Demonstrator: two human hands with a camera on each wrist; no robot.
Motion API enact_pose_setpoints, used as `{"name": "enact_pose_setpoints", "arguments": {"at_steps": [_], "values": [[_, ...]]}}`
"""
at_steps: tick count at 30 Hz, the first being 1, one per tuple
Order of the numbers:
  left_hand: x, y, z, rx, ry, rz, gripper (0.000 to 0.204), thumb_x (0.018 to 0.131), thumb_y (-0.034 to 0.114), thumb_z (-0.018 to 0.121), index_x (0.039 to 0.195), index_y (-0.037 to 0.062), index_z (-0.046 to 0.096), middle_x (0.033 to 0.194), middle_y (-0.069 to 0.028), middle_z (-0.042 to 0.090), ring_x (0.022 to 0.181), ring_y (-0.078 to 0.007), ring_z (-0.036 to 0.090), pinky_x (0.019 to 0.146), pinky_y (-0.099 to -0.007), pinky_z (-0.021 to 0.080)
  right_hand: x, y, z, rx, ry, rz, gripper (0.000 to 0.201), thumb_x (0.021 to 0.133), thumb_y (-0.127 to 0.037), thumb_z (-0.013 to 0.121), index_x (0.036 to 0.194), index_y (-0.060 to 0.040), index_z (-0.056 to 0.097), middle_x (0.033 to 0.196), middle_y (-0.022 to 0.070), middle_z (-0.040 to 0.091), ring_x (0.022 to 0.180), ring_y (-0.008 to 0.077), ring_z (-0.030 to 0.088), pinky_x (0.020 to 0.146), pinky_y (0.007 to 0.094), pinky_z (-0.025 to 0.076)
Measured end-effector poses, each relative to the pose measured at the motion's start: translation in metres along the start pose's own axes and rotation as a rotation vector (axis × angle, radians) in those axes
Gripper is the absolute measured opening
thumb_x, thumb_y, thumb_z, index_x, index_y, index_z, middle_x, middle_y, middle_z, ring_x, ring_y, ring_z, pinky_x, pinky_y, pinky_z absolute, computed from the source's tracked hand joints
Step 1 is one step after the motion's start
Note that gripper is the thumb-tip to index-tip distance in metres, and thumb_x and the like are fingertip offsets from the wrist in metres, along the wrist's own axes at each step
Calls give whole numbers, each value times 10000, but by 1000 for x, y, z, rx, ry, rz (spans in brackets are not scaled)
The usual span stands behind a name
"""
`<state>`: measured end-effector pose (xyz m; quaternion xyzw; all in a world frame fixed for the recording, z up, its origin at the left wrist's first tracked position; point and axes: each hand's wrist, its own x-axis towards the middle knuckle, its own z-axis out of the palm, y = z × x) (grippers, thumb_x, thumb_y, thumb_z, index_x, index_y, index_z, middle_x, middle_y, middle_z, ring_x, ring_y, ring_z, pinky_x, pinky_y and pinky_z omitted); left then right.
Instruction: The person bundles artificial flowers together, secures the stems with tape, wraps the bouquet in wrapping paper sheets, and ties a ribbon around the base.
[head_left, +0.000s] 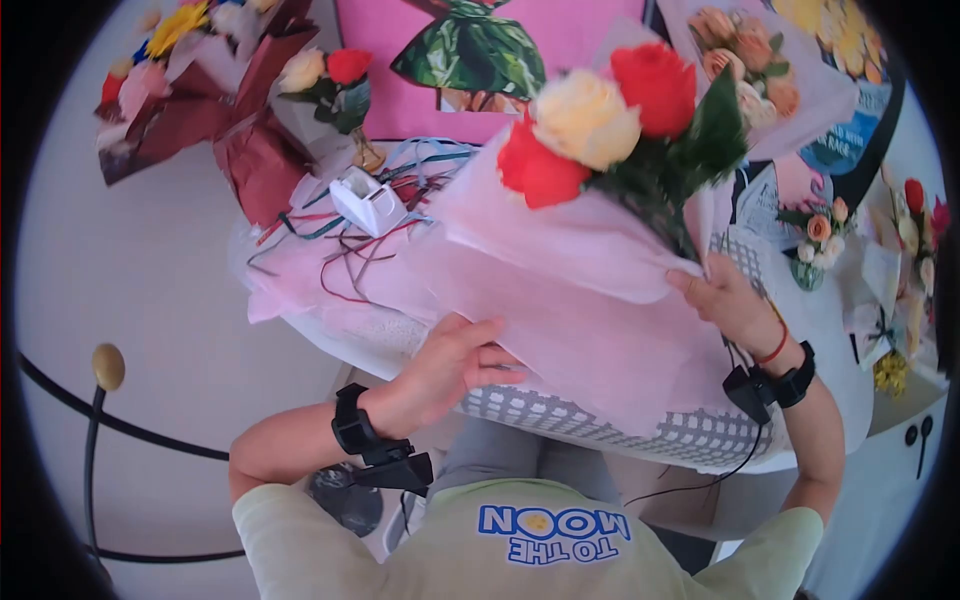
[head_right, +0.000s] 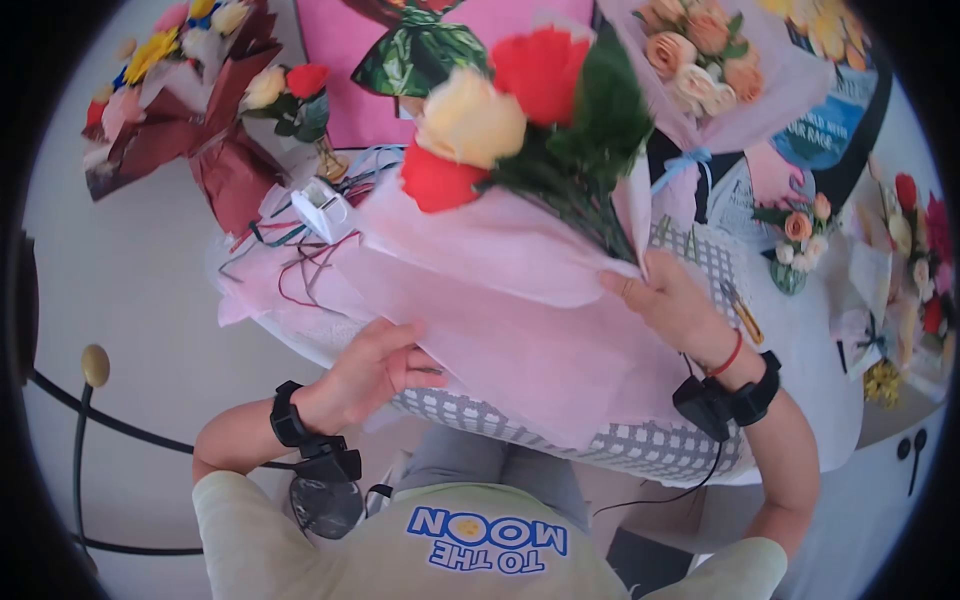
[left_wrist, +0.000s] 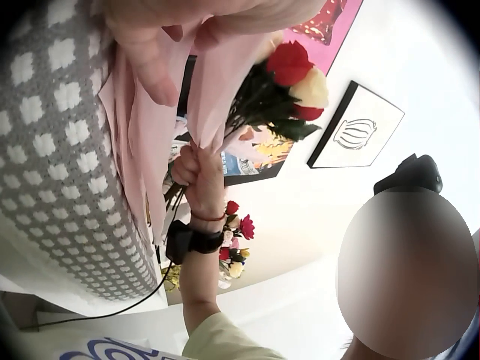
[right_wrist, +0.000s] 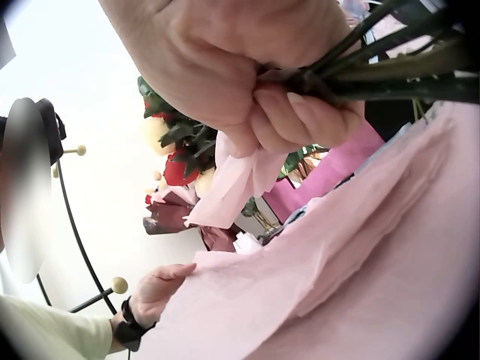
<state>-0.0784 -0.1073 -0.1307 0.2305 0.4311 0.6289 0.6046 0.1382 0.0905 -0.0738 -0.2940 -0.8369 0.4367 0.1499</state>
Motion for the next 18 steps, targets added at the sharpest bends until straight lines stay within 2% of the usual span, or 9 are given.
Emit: {"name": "enact_pose_setpoints", "arguments": {"at_steps": [3, 5, 9, 12, 14, 18], "values": [[-1, -7, 8, -19, -27, -17, 364, 870, 180, 452, 1157, -31, 378, 1053, -150, 545, 930, -227, 579, 790, -333, 497, 7, 6, 9, -122, -72, -23, 271, 827, -239, 571, 643, -65, 473, 556, -74, 370, 492, 31, 323, 411, 211, 252], [0, -13, 7, -90, -107, -85, 348, 870, 169, 456, 1143, -35, 387, 1076, -147, 532, 935, -235, 575, 807, -327, 489, 12, 17, 11, -39, -198, 90, 252, 829, -221, 564, 655, -62, 475, 564, -81, 371, 503, 33, 321, 419, 221, 253], [-4, -24, 13, -149, -66, -55, 347, 862, 146, 475, 1144, -35, 386, 1101, -150, 515, 956, -242, 562, 846, -336, 468, 15, 25, 13, -71, -250, 113, 243, 834, -209, 551, 653, -65, 477, 569, -81, 372, 508, 31, 320, 425, 221, 252], [-4, -29, 12, -218, -122, -82, 382, 844, 115, 497, 1179, -17, 369, 1153, -132, 483, 1004, -225, 535, 896, -341, 434, 15, 19, 6, -127, -290, 157, 253, 838, -212, 545, 646, -63, 478, 563, -81, 373, 507, 29, 324, 431, 210, 257], [-6, -29, 15, -184, -244, -59, 421, 833, 79, 499, 1220, 9, 348, 1206, -100, 447, 1077, -200, 484, 943, -333, 391, 15, 18, 3, -130, -296, 186, 277, 839, -225, 548, 630, -62, 466, 554, -79, 373, 498, 29, 324, 425, 208, 254], [1, -47, 13, -256, -347, -17, 451, 827, 43, 492, 1248, 29, 330, 1249, -72, 409, 1126, -173, 436, 962, -309, 366, 14, 21, 3, -179, -336, 173, 299, 838, -239, 554, 617, -60, 458, 545, -74, 372, 490, 31, 321, 418, 212, 253]]}}
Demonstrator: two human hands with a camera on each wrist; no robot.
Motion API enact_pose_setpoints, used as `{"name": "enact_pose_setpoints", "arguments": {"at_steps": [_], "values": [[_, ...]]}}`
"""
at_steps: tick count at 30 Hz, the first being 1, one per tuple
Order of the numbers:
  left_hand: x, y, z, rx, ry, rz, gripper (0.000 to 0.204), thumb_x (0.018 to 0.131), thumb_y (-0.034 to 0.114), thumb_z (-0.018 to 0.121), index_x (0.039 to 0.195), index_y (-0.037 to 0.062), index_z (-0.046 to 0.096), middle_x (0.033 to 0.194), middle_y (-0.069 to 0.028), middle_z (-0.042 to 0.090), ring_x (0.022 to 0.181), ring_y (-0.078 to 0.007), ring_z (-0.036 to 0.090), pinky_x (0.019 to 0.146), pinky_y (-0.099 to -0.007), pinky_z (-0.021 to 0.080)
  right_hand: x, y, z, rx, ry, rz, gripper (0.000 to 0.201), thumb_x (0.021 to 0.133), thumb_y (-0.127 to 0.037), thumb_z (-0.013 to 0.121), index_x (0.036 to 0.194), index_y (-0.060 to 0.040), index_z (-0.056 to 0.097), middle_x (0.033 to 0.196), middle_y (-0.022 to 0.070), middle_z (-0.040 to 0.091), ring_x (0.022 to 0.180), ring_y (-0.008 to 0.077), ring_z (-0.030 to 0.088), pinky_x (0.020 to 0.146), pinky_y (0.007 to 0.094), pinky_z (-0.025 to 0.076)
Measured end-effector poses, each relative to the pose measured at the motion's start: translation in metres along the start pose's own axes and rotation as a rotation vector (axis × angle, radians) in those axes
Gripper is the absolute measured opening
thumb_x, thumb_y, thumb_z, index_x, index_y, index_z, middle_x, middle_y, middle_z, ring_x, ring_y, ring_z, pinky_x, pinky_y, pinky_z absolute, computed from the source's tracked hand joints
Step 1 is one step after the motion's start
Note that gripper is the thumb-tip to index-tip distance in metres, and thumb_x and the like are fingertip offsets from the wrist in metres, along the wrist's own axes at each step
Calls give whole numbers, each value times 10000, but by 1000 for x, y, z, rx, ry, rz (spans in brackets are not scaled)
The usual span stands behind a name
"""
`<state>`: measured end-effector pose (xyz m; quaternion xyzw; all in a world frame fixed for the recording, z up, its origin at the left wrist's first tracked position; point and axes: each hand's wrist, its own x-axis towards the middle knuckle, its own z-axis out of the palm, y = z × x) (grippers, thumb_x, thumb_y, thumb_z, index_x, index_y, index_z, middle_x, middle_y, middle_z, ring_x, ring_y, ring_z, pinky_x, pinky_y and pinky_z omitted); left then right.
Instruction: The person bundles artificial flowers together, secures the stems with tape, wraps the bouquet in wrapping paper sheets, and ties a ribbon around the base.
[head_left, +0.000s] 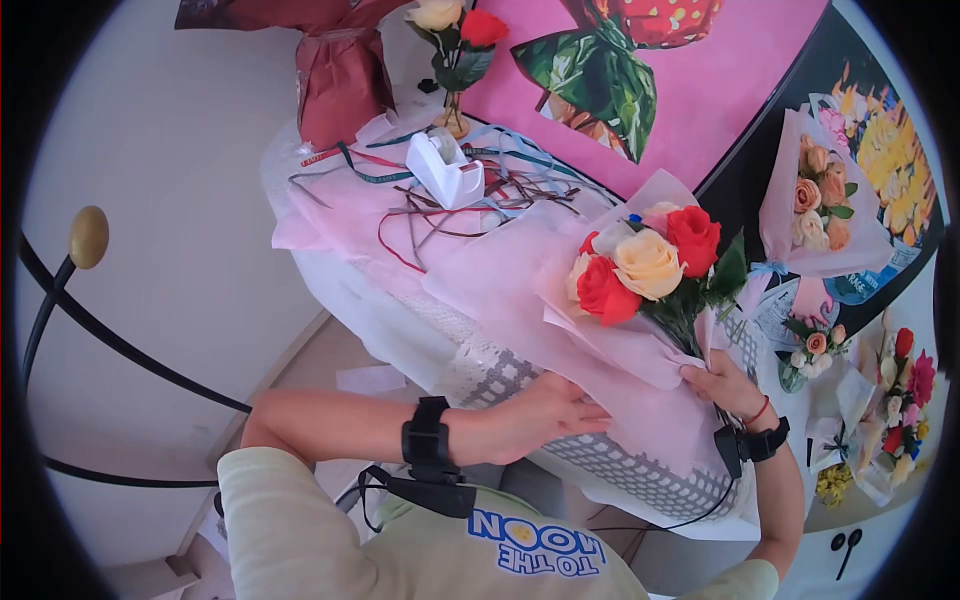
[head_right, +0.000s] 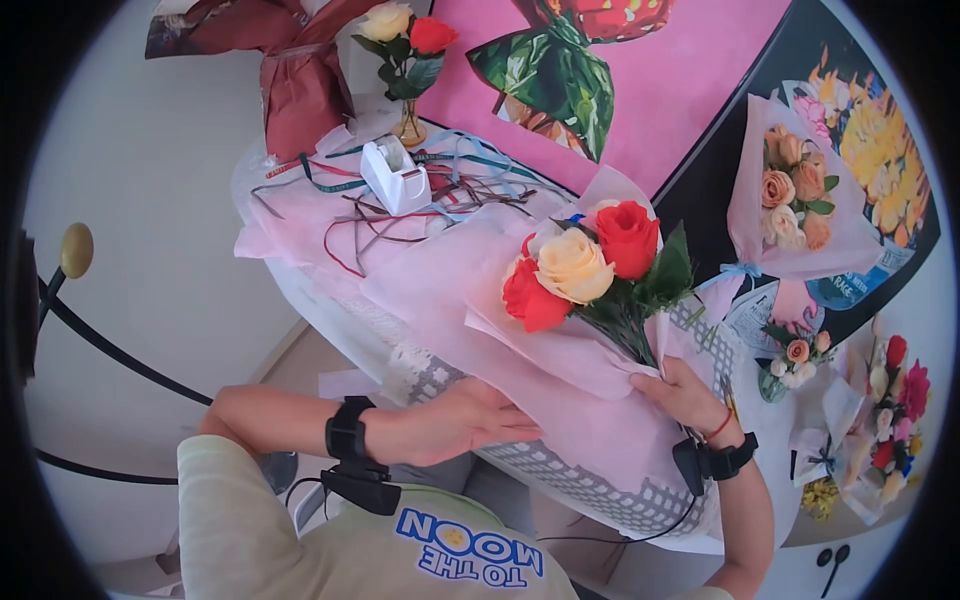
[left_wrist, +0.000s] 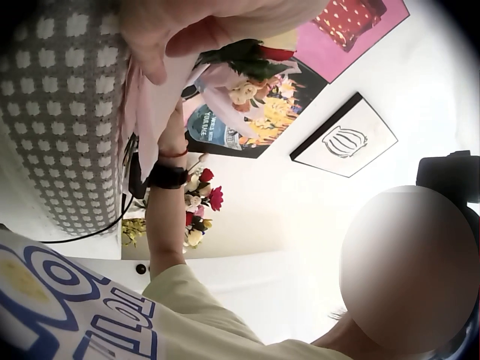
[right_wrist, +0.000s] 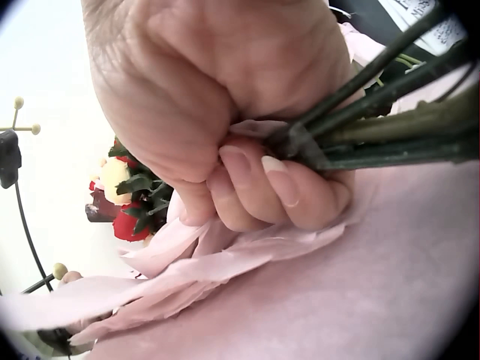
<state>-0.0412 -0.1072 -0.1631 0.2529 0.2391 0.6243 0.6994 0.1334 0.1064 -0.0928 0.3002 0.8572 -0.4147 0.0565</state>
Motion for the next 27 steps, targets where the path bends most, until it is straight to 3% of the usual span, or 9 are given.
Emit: {"name": "enact_pose_setpoints", "arguments": {"at_steps": [3, 5, 8, 11, 17, 22, 24, 25, 27], "values": [[5, -11, 2, 6, -34, -34, 461, 817, 17, 496, 1248, 29, 332, 1252, -69, 402, 1140, -164, 417, 962, -295, 362, 0, 2, 1, 39, -16, 6, 303, 838, -250, 556, 625, -56, 463, 540, -71, 373, 485, 29, 328, 414, 208, 264], [8, -15, 6, -47, 6, -1, 382, 820, 22, 493, 1184, 33, 378, 1146, -57, 462, 1053, -146, 471, 901, -267, 403, 2, 4, -2, -26, -46, -14, 282, 837, -258, 557, 662, -47, 491, 547, -69, 383, 487, 31, 342, 421, 201, 285], [10, -13, 12, -121, 35, -22, 421, 818, 25, 501, 1216, 21, 364, 1208, -73, 434, 1107, -158, 444, 940, -280, 382, -1, -4, -4, -19, -85, -12, 238, 839, -245, 554, 729, -38, 511, 571, -64, 399, 504, 33, 358, 437, 196, 306], [12, -16, 20, -150, 120, 53, 370, 830, 31, 485, 1185, 2, 387, 1169, -80, 464, 1067, -160, 475, 926, -280, 397, 4, 0, -1, -56, -114, -21, 203, 840, -226, 549, 795, -29, 527, 601, -62, 414, 528, 35, 373, 454, 194, 319], [20, -25, 22, -226, 134, 79, 336, 835, -2, 451, 1166, -22, 396, 1147, -101, 475, 1050, -169, 487, 921, -303, 408, 5, -12, 2, 2, -113, 24, 194, 840, -213, 547, 835, -19, 545, 617, -62, 421, 544, 33, 374, 464, 195, 322], [26, -29, 30, -229, 90, -29, 319, 844, 9, 437, 1156, -43, 396, 1158, -108, 470, 1080, -191, 467, 955, -330, 376, 11, 0, -5, -68, -114, 17, 239, 843, -262, 546, 861, -24, 560, 613, -67, 420, 547, 17, 362, 460, 187, 318], [33, -33, 34, -216, 55, -56, 312, 846, 15, 430, 1149, -50, 398, 1158, -109, 470, 1088, -198, 461, 973, -341, 357, 11, -5, -6, -160, -202, -14, 275, 848, -281, 538, 872, -8, 564, 620, -58, 443, 558, 27, 381, 468, 200, 333], [37, -35, 36, -257, 51, -39, 310, 849, 24, 425, 1148, -54, 396, 1154, -110, 471, 1094, -200, 454, 991, -350, 333, 8, -8, -3, -147, -182, -1, 275, 848, -281, 538, 872, -8, 564, 620, -58, 443, 558, 27, 381, 468, 200, 333], [44, -37, 40, -292, 38, -30, 309, 852, 33, 421, 1146, -59, 394, 1150, -111, 473, 1100, -203, 448, 1009, -359, 310, 6, -13, 1, -1, -132, -195, 353, 841, -323, 540, 670, -15, 508, 549, -46, 382, 507, 35, 335, 420, 228, 267]]}}
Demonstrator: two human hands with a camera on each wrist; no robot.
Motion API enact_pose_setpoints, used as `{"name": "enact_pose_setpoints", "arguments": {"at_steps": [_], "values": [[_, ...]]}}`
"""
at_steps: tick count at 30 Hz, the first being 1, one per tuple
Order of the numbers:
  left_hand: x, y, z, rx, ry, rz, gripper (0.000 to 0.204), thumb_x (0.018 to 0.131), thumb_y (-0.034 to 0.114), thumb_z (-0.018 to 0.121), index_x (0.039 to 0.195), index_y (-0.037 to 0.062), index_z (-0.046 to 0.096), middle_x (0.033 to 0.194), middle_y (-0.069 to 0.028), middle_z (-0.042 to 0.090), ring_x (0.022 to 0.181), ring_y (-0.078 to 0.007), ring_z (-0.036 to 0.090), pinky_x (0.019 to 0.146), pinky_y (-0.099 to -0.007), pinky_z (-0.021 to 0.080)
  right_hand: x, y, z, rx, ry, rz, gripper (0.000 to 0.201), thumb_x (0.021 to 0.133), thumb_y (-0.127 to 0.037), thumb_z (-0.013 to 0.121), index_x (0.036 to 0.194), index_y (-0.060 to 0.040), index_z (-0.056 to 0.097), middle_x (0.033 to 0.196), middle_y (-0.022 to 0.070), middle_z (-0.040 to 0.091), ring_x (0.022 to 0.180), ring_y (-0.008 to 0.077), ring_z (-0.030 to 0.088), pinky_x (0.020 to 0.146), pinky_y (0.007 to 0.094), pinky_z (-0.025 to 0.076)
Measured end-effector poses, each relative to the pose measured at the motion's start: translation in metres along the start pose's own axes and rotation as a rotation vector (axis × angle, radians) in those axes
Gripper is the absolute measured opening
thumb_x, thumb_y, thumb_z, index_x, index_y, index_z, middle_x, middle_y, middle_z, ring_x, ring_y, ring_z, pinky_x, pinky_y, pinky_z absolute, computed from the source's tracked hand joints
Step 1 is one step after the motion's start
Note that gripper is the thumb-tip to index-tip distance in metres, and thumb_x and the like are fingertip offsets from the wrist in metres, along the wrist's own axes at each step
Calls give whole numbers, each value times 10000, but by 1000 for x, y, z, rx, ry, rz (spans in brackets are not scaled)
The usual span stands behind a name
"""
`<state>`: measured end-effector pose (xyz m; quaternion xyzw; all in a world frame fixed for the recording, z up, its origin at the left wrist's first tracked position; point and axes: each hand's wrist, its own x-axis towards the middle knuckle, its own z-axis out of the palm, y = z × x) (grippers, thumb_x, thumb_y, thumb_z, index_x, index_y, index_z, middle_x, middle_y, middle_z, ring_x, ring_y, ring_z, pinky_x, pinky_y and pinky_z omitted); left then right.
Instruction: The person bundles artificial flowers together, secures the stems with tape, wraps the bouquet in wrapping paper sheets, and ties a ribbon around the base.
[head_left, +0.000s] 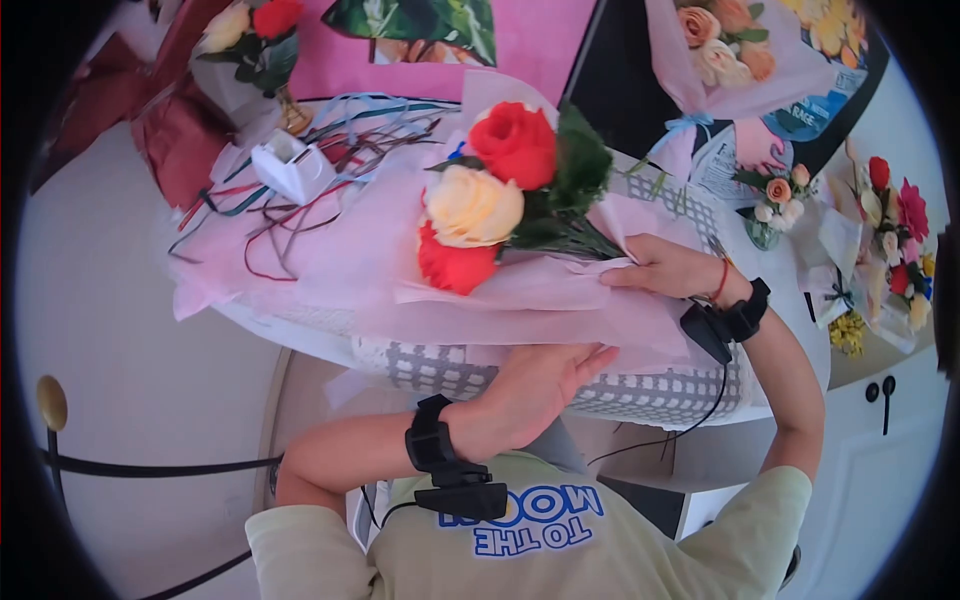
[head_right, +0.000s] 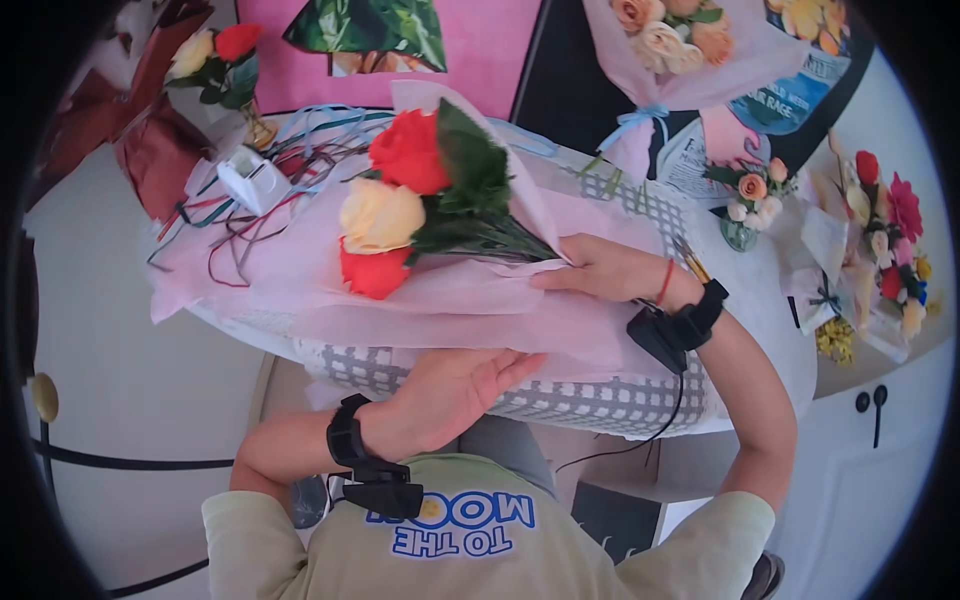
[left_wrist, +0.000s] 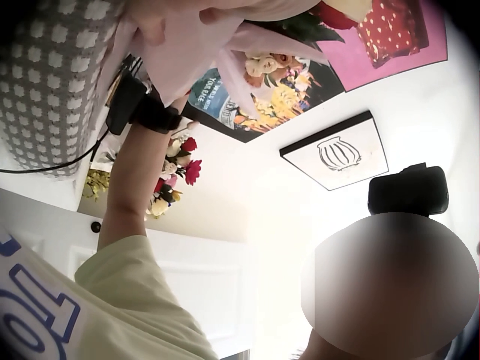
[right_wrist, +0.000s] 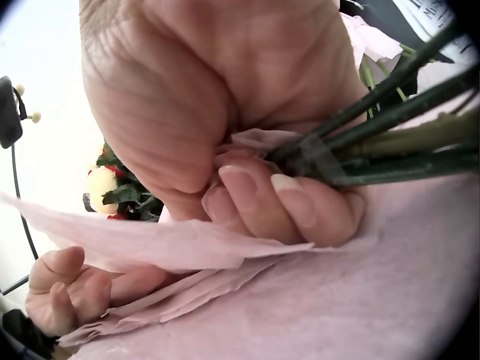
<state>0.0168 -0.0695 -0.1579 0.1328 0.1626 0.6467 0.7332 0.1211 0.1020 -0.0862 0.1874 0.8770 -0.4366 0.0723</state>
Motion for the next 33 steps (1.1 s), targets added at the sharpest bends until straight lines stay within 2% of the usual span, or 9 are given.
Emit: {"name": "enact_pose_setpoints", "arguments": {"at_steps": [5, 7, 11, 16, 17, 21, 27, 29, 33], "values": [[14, -7, -2, -35, -47, 70, 322, 865, 87, 439, 1156, -37, 378, 1188, -97, 430, 1154, -202, 393, 1028, -368, 275, 3, 19, -4, -75, -80, 56, 383, 860, -361, 498, 772, 11, 521, 629, -26, 435, 571, 55, 386, 500, 219, 347], [18, -7, 4, -24, 9, 98, 317, 865, 94, 444, 1150, -30, 381, 1190, -91, 424, 1157, -200, 387, 1026, -363, 274, 0, 18, -6, -82, -51, 220, 554, 859, -513, 393, 900, 20, 541, 716, 9, 492, 656, 86, 422, 552, 254, 365], [24, -7, 10, 16, 118, 115, 307, 864, 112, 455, 1139, -10, 390, 1180, -80, 425, 1132, -198, 403, 1013, -353, 285, -4, 14, -4, -19, -48, 157, 637, 844, -581, 334, 912, 17, 542, 769, 47, 519, 708, 119, 447, 607, 269, 389], [38, -14, 6, 71, 162, 157, 285, 858, 109, 460, 1118, -1, 419, 1137, -77, 462, 1087, -167, 434, 966, -313, 325, -5, 8, 0, 38, -137, -83, 685, 795, -598, 436, 1032, 43, 490, 951, 98, 542, 856, 141, 472, 761, 274, 399], [40, -14, 7, 110, 141, 187, 280, 853, 109, 466, 1109, 1, 434, 1125, -75, 473, 1068, -155, 446, 942, -300, 344, -5, 2, -5, -10, -192, -45, 650, 774, -534, 534, 1079, 37, 471, 954, 73, 536, 862, 122, 474, 766, 257, 398], [46, -12, 12, 141, 168, 232, 282, 837, 103, 480, 1096, -6, 457, 1086, -70, 503, 1022, -137, 476, 888, -283, 373, -7, -15, -4, -129, -177, 84, 615, 757, -445, 608, 1116, 32, 458, 975, 64, 528, 880, 108, 469, 785, 238, 392], [46, -2, 15, 246, 233, 208, 266, 816, 75, 489, 1068, -11, 499, 1075, -69, 520, 954, -134, 517, 816, -260, 413, -8, -11, 8, 185, 8, -146, 525, 746, -338, 654, 1085, 23, 478, 930, 22, 523, 844, 85, 458, 725, 230, 400], [44, 4, 13, 806, 32, 559, 231, 800, 55, 514, 1022, -6, 533, 1040, -69, 538, 915, -138, 537, 795, -261, 426, -9, -16, 7, 192, 17, -270, 507, 740, -283, 664, 1099, 17, 469, 940, 14, 515, 846, 75, 448, 723, 229, 400], [40, 23, 30, 405, 101, 248, 210, 783, 34, 541, 988, -10, 546, 979, -72, 561, 887, -147, 547, 793, -269, 429, -11, -20, -3, 74, -23, -157, 542, 685, -125, 648, 1160, 6, 421, 1063, 68, 510, 946, 86, 450, 819, 244, 386]]}}
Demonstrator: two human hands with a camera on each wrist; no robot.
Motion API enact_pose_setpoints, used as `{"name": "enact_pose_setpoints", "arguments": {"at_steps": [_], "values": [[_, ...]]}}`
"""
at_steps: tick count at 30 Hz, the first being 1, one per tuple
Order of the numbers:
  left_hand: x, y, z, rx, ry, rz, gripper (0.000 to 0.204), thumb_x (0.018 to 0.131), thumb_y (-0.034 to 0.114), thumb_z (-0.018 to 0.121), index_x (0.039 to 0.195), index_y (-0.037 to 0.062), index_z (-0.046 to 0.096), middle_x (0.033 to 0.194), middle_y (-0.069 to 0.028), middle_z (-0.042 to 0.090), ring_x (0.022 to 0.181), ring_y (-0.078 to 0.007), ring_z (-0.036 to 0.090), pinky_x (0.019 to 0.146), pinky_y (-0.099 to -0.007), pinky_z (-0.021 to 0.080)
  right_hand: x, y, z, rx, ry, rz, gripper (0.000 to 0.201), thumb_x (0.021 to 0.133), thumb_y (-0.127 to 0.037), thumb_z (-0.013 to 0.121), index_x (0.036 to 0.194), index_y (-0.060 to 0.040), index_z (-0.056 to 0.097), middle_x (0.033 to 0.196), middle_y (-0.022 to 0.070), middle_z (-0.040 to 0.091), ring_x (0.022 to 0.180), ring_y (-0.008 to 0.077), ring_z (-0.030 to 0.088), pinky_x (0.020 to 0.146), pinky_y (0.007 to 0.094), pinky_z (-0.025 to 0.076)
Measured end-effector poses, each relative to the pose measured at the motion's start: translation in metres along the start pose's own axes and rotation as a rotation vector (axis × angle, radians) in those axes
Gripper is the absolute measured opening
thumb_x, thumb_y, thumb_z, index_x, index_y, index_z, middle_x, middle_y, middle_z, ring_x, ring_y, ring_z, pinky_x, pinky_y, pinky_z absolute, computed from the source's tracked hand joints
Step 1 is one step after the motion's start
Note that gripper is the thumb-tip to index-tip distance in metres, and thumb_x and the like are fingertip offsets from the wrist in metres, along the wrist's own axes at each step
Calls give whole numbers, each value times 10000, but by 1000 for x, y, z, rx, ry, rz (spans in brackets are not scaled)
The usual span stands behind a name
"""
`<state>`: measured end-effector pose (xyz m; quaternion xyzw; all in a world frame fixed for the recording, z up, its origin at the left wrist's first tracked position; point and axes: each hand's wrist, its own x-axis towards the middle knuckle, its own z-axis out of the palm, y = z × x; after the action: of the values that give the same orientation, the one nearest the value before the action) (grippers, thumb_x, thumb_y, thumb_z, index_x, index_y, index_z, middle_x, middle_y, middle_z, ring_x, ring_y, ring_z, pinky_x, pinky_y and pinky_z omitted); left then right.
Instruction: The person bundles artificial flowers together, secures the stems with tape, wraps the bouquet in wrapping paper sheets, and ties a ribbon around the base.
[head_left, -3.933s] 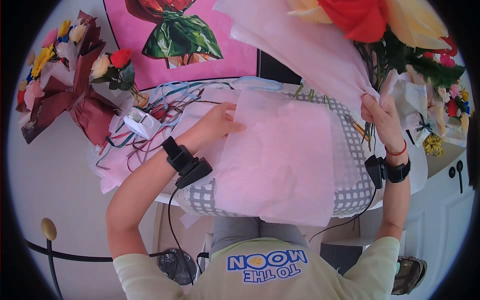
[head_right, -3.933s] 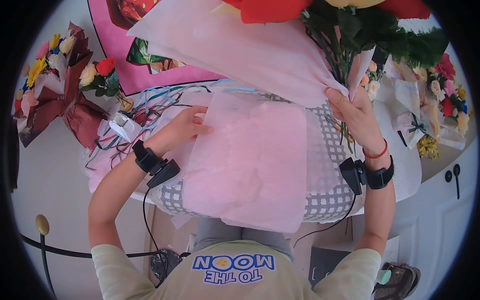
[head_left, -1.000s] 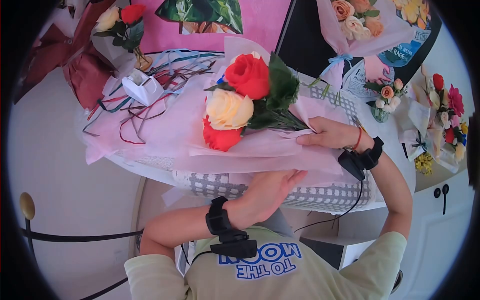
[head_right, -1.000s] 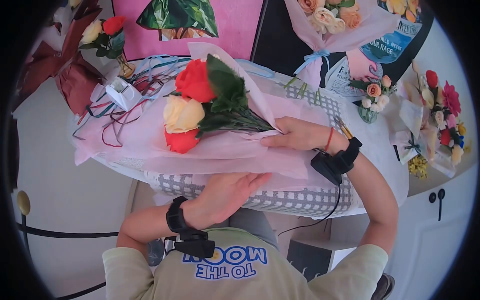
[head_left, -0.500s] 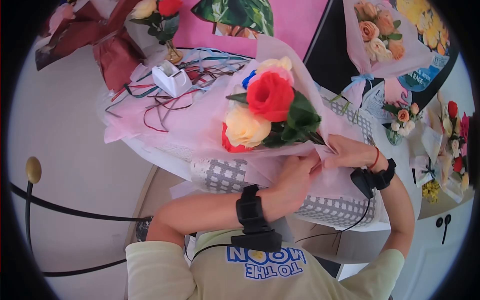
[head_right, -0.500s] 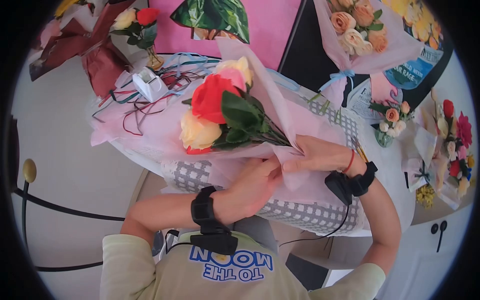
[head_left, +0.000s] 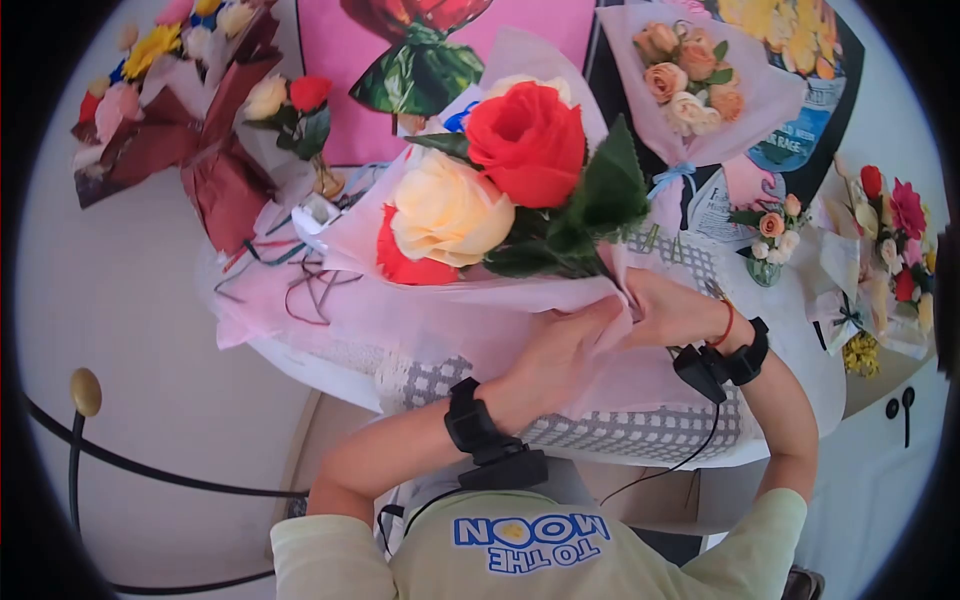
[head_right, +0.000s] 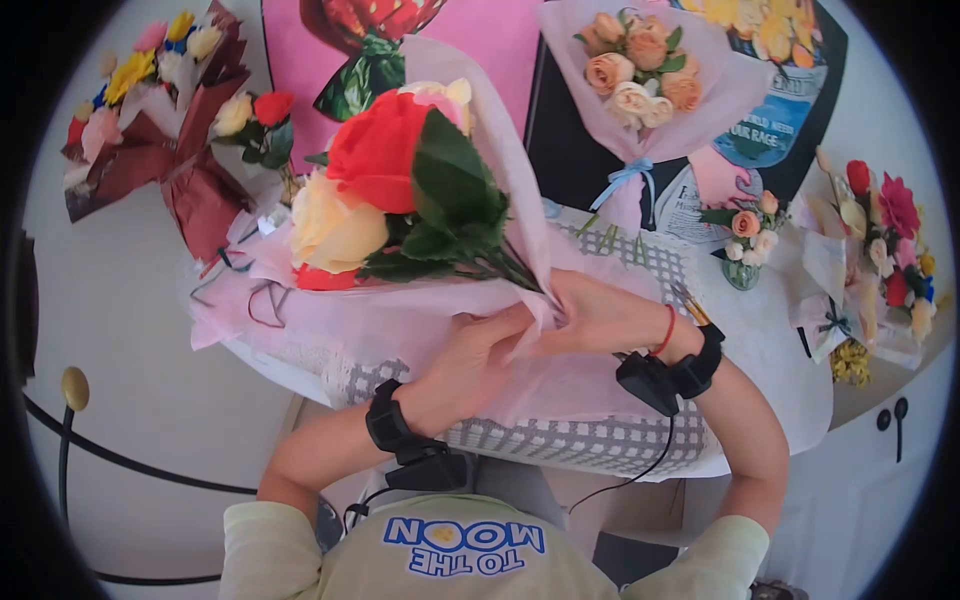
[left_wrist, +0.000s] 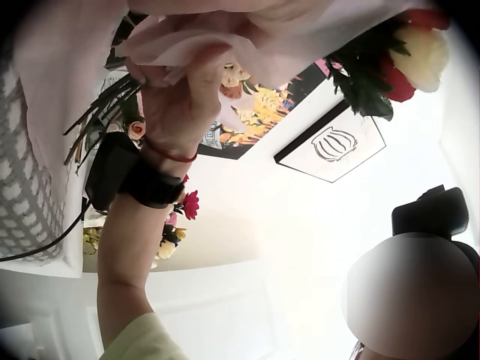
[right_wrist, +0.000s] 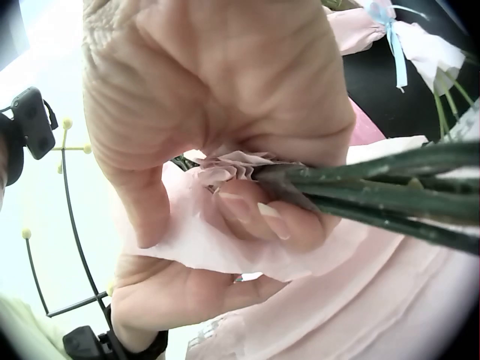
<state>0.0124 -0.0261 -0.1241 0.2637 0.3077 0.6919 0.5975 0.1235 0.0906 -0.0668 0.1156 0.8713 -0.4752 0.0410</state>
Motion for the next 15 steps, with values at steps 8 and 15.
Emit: {"name": "enact_pose_setpoints", "arguments": {"at_steps": [8, 15], "values": [[17, -1, -21, -23, -159, 93, 216, 771, 49, 570, 978, -9, 547, 985, -75, 563, 928, -165, 527, 839, -290, 402, 7, -6, 0, -54, 48, -306, 617, 618, -24, 589, 1191, 28, 366, 1121, 108, 486, 1016, 130, 428, 897, 269, 346], [17, 4, -22, -18, -94, 204, 222, 775, 88, 580, 983, 19, 555, 994, -54, 562, 929, -145, 523, 839, -280, 401, 7, -28, 6, 40, -9, -282, 709, 693, -185, 683, 1244, 24, 289, 1187, 112, 429, 1086, 148, 381, 934, 291, 318]]}}
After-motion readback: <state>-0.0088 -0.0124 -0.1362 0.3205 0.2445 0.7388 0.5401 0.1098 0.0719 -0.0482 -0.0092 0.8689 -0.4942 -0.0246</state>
